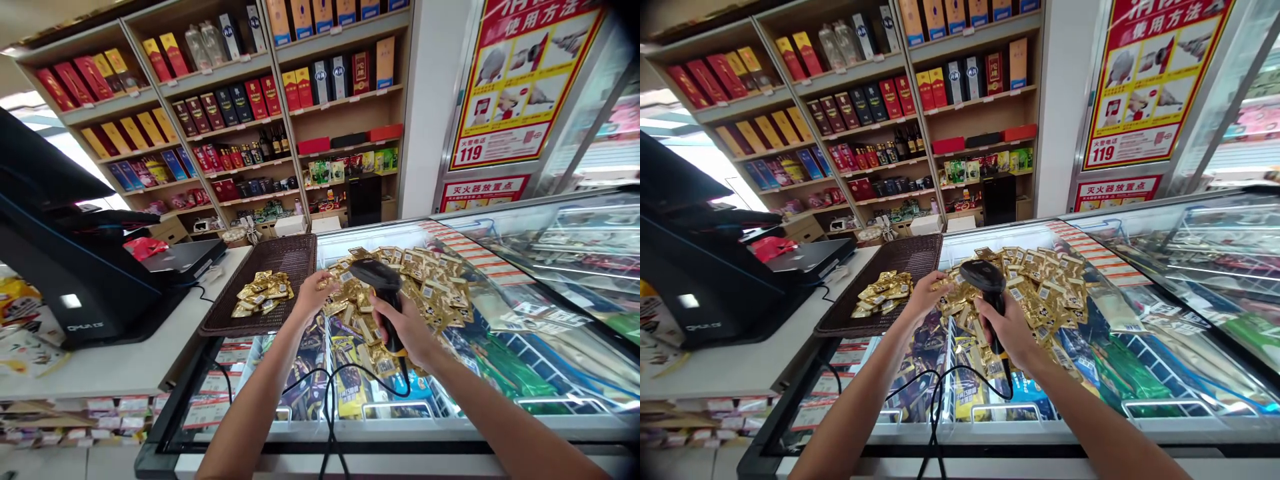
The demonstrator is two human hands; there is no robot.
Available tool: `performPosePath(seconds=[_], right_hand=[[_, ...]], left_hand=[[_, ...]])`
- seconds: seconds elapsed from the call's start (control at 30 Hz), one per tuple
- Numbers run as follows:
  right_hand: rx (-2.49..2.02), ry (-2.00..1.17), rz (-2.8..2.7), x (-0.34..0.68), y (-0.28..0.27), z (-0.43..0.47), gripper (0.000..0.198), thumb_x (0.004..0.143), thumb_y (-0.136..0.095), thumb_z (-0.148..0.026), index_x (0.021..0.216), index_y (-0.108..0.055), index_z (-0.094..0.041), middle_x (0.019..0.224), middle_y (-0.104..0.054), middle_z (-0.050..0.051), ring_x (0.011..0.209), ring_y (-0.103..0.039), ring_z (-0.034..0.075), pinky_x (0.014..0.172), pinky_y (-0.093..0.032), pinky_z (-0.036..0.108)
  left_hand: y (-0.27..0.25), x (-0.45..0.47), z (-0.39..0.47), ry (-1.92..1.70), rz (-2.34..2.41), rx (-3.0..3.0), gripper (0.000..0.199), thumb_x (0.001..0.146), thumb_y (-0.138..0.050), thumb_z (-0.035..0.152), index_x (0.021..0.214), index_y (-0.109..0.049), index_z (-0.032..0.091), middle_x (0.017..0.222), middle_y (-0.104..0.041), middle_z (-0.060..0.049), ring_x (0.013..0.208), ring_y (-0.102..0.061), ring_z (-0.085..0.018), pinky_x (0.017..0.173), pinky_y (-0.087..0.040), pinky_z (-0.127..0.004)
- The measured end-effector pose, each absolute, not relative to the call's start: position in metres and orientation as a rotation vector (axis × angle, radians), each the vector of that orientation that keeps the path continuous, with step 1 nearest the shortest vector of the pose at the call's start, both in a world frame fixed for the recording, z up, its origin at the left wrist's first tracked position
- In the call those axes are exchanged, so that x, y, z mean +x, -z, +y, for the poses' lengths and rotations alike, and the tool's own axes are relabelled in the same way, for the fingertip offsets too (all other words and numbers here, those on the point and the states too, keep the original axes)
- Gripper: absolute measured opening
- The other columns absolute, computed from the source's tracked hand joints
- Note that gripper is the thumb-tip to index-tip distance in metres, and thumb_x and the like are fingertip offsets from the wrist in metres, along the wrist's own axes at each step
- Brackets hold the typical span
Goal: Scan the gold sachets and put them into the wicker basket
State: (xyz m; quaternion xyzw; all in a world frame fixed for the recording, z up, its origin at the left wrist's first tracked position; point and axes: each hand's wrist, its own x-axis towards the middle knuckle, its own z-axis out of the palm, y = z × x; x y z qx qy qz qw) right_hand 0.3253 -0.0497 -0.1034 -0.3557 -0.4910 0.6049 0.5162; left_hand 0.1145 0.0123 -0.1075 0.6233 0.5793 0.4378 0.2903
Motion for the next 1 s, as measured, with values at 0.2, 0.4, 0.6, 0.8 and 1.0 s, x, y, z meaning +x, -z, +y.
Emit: performPosePath(seconds=[0.2, 0.4, 0.6, 0.8, 1.0], right_hand=[[-0.862, -1.484, -1.377, 0.322, 0.103, -0.059, 0.039, 0.081, -0.068, -0.056, 0.085, -0.05, -0.021, 0.054, -0.052, -0.007, 0.036, -0.045, 0.008, 0.037, -0.037, 0.022], [-0.834, -1.513, -1.501, 0.326, 0.104, -0.058, 0.037, 0.085, -0.064, -0.055, 0.092, -0.051, -0.021, 0.058, -0.052, -0.007, 0.038, -0.047, 0.008, 0.04, -0.039, 0.022], [-0.86, -1.492, -1.53, 0.326, 0.106, -0.059, 0.037, 0.084, -0.065, -0.055, 0.09, -0.052, -0.021, 0.056, -0.052, -0.007, 0.038, -0.048, 0.009, 0.039, -0.038, 0.022], [-0.851, -1.506, -1.424, 0.325, 0.104, -0.06, 0.039, 0.081, -0.068, -0.055, 0.089, -0.052, -0.02, 0.055, -0.052, -0.007, 0.036, -0.045, 0.008, 0.037, -0.037, 0.021], [-0.873, -1.52, -1.279, 0.326, 0.106, -0.055, 0.042, 0.077, -0.072, -0.056, 0.091, -0.053, -0.021, 0.057, -0.054, -0.007, 0.036, -0.044, 0.008, 0.035, -0.036, 0.022]], left_hand=[[0.114, 0.102, -0.007, -1.41, 1.366, 1.43, 0.038, 0.078, -0.069, 0.047, 0.102, -0.068, 0.017, 0.089, -0.07, -0.005, 0.076, -0.062, -0.015, 0.068, -0.046, -0.025], [0.116, 0.102, -0.01, -1.608, 1.127, 1.132, 0.043, 0.068, -0.083, 0.04, 0.102, -0.071, 0.017, 0.084, -0.071, -0.002, 0.07, -0.063, -0.012, 0.066, -0.048, -0.022], [0.119, 0.104, -0.012, -1.629, 1.068, 1.07, 0.039, 0.067, -0.084, 0.037, 0.098, -0.072, 0.017, 0.089, -0.073, -0.004, 0.074, -0.066, -0.013, 0.071, -0.051, -0.024], [0.119, 0.098, -0.002, -1.759, 1.212, 0.866, 0.029, 0.069, -0.079, 0.03, 0.092, -0.067, 0.017, 0.085, -0.071, -0.005, 0.074, -0.066, -0.016, 0.072, -0.054, -0.029], [0.093, 0.045, 0.031, -1.893, 1.545, 0.819, 0.018, 0.078, -0.069, 0.021, 0.092, -0.058, 0.019, 0.081, -0.064, -0.005, 0.073, -0.063, -0.017, 0.071, -0.053, -0.035]])
